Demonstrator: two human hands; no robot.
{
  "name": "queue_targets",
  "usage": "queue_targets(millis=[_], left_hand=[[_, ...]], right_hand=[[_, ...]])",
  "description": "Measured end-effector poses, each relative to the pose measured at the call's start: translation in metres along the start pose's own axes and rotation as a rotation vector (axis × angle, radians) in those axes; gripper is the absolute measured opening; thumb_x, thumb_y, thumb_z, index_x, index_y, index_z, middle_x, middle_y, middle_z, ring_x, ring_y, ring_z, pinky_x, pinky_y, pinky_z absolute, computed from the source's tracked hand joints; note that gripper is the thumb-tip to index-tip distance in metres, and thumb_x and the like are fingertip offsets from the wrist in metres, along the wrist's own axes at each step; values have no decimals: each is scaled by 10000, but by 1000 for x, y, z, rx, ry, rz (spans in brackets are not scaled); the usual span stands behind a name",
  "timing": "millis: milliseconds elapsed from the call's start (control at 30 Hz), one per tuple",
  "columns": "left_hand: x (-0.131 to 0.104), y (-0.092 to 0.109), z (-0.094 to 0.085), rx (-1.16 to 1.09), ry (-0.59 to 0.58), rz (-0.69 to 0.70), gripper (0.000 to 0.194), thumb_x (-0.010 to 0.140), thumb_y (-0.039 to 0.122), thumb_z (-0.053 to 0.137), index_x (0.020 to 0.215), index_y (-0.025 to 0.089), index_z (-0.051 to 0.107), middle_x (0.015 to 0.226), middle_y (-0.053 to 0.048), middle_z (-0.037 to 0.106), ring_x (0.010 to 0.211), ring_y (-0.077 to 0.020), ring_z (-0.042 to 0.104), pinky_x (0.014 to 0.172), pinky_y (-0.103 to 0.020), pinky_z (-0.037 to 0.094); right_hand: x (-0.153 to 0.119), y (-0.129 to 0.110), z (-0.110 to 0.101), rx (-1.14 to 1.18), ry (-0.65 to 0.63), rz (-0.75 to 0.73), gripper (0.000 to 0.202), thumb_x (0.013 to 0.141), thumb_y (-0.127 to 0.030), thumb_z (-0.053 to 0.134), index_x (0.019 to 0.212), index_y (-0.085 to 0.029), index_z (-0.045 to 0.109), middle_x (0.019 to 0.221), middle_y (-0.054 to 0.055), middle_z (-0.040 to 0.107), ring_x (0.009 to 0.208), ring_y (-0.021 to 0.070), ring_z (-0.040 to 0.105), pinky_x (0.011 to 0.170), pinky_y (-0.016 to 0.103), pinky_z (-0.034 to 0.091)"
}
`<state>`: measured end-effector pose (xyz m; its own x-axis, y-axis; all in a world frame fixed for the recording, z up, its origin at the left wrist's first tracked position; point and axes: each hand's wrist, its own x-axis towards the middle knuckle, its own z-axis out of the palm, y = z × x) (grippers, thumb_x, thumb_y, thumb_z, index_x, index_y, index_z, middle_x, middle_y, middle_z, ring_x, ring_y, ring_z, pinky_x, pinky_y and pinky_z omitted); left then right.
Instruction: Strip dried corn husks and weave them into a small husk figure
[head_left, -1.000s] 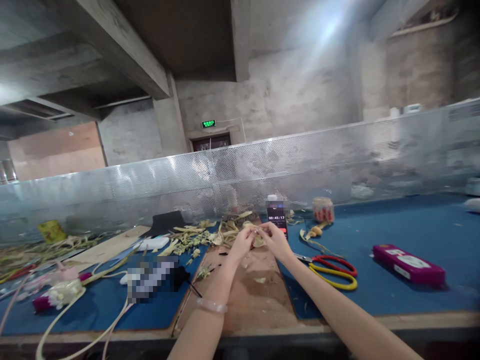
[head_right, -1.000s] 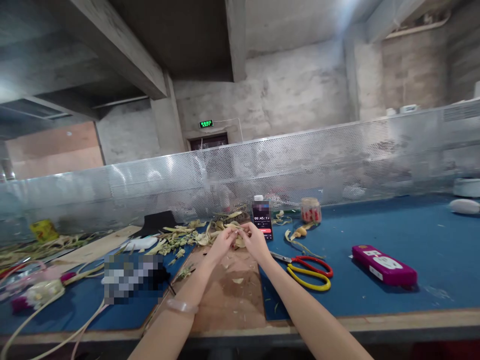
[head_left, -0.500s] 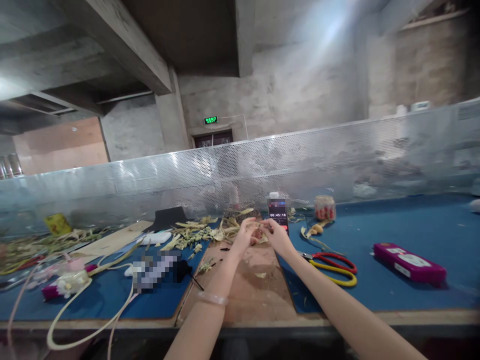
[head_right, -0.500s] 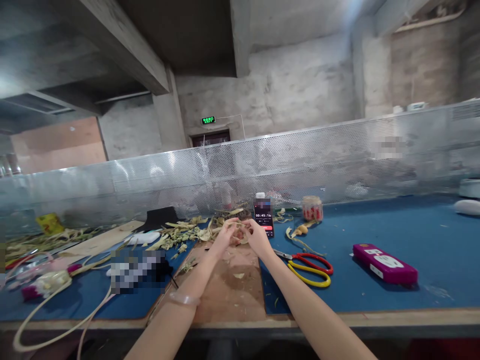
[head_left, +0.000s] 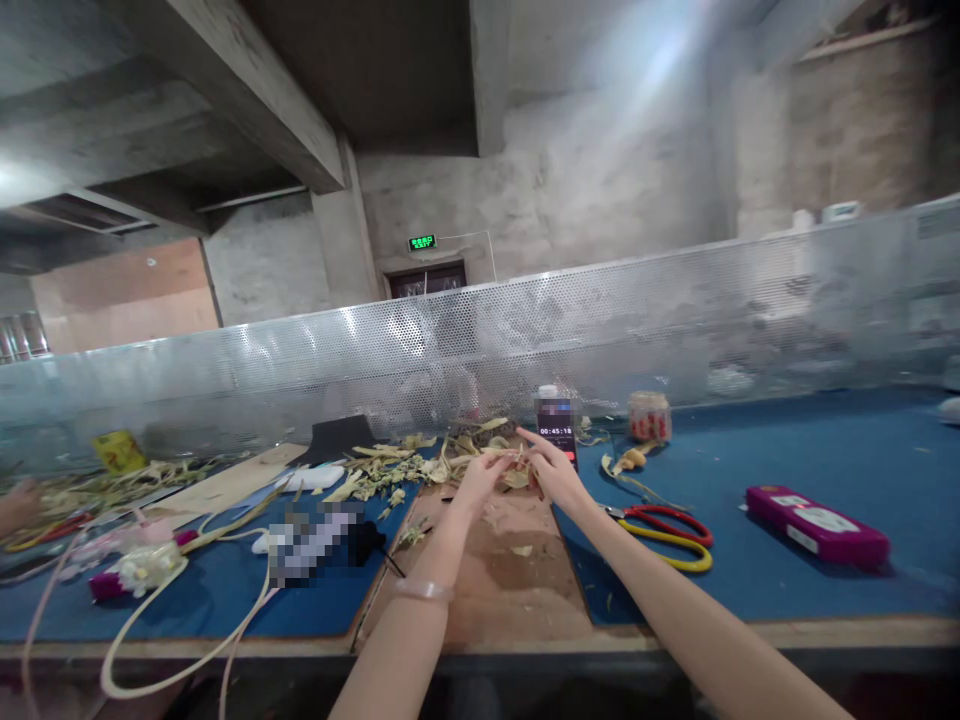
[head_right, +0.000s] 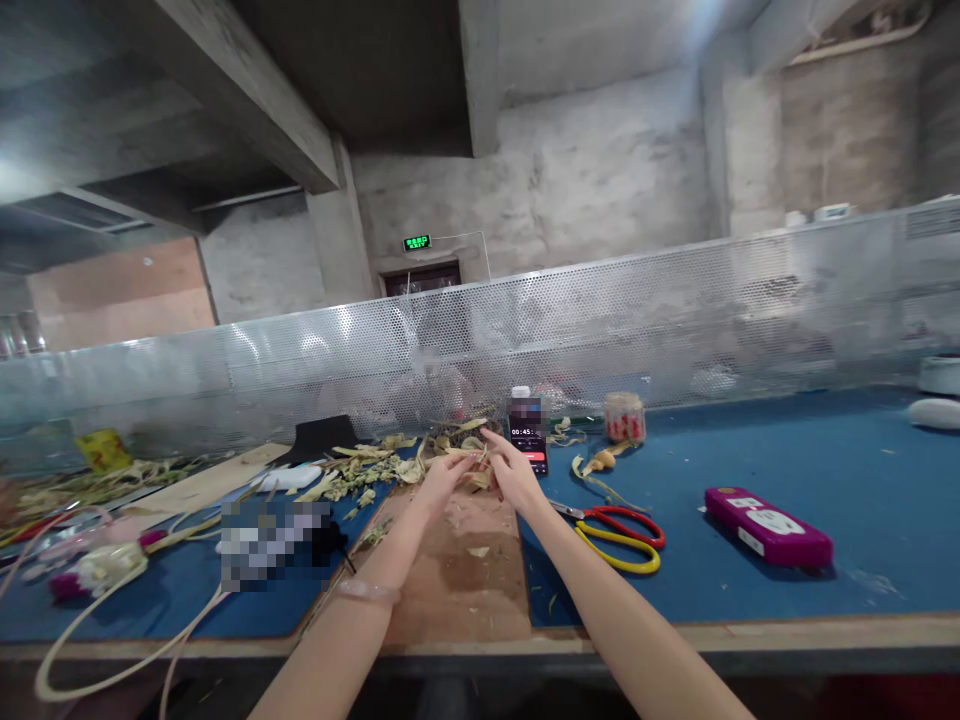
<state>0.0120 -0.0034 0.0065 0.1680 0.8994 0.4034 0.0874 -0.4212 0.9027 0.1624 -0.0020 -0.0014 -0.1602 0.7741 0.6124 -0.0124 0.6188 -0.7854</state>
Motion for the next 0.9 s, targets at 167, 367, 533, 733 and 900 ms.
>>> queue_targets(millis=[167, 367, 533, 733, 900], left_hand=[[0, 0, 2, -84, 13, 0, 355, 700, 405, 612, 933, 140, 657, 997, -103, 638, 882, -187, 573, 756, -284, 424], [0, 2, 7, -209, 4, -59, 229, 668, 325, 641, 798, 137, 655, 842, -65, 619, 721, -135, 549, 654, -252, 421], [-2, 1, 7, -251, -68, -59, 245, 635, 330, 678, 766, 132, 618, 707, -1, 560, 634, -94, 512, 638, -235, 394], [-2, -2, 5, -237, -95, -96, 269, 600, 339, 700, 744, 133, 605, 671, 13, 534, 610, -85, 491, 627, -230, 374], [-3, 0, 5, -205, -131, -112, 245, 597, 333, 695, 702, 142, 585, 673, 19, 538, 619, -89, 491, 632, -232, 367]], right_hand=[[7, 5, -3, -47, 121, -17, 340, 760, -404, 486, 936, -157, 638, 755, 36, 629, 718, 161, 573, 667, 278, 462], [10, 10, -8, -121, 108, -50, 311, 704, -452, 561, 698, -154, 650, 781, 40, 613, 759, 164, 551, 721, 281, 424], [11, 8, -7, -146, 73, -103, 291, 710, -438, 553, 655, -165, 635, 794, 44, 591, 793, 170, 539, 761, 295, 406], [11, 8, -6, -148, 81, -122, 293, 711, -444, 559, 614, -181, 642, 812, 53, 590, 836, 185, 538, 790, 316, 407], [12, 12, -5, -158, 118, -117, 261, 706, -415, 573, 621, -182, 653, 838, 58, 565, 842, 188, 528, 792, 324, 406]])
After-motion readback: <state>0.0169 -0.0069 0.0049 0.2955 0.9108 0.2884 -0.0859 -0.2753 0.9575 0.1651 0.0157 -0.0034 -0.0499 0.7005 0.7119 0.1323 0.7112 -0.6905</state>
